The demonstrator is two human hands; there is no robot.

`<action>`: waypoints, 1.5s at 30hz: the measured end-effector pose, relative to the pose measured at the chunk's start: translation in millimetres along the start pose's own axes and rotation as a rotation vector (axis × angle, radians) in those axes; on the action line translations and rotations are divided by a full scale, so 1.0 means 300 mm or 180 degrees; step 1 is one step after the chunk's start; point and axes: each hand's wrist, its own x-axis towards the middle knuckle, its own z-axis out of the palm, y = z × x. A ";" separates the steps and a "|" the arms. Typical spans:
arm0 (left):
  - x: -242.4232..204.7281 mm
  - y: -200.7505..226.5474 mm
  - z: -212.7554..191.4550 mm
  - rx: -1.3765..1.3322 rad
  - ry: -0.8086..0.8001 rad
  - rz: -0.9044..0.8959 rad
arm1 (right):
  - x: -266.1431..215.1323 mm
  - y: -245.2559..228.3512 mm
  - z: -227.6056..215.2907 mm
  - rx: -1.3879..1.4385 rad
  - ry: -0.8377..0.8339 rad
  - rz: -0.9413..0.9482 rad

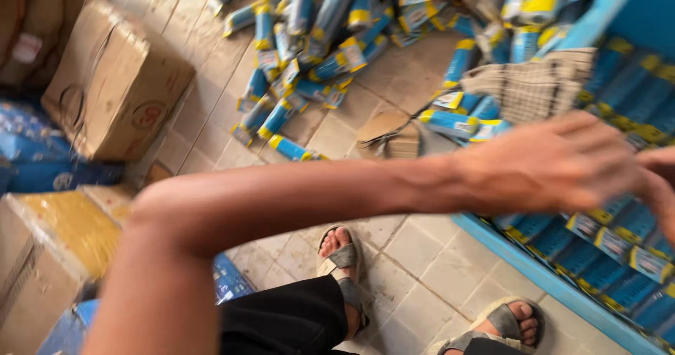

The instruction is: The person picks up cylindrical blue and yellow packages from a pile on the floor, wipes them with a cloth, and places them into a blue plastic bin. The person repeats this process for multiple items, arranging them neatly in rows within the bin.

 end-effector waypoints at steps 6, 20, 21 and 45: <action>-0.619 -0.274 -0.427 0.0004 -0.0900 -0.0310 | -0.073 -1.321 0.388 -0.0974 0.0157 -0.1677; -1.740 -0.410 -0.326 0.0538 -0.1636 -0.0575 | 0.420 -1.279 1.429 -0.1273 -0.0762 -0.2323; -1.749 -0.408 -0.311 0.0628 -0.1504 -0.0594 | 0.417 -1.241 1.485 -0.1558 -0.0433 -0.2413; -0.740 -0.301 -0.257 -0.1279 0.0167 -0.0723 | -0.024 -1.322 0.385 0.0395 -0.0710 0.1227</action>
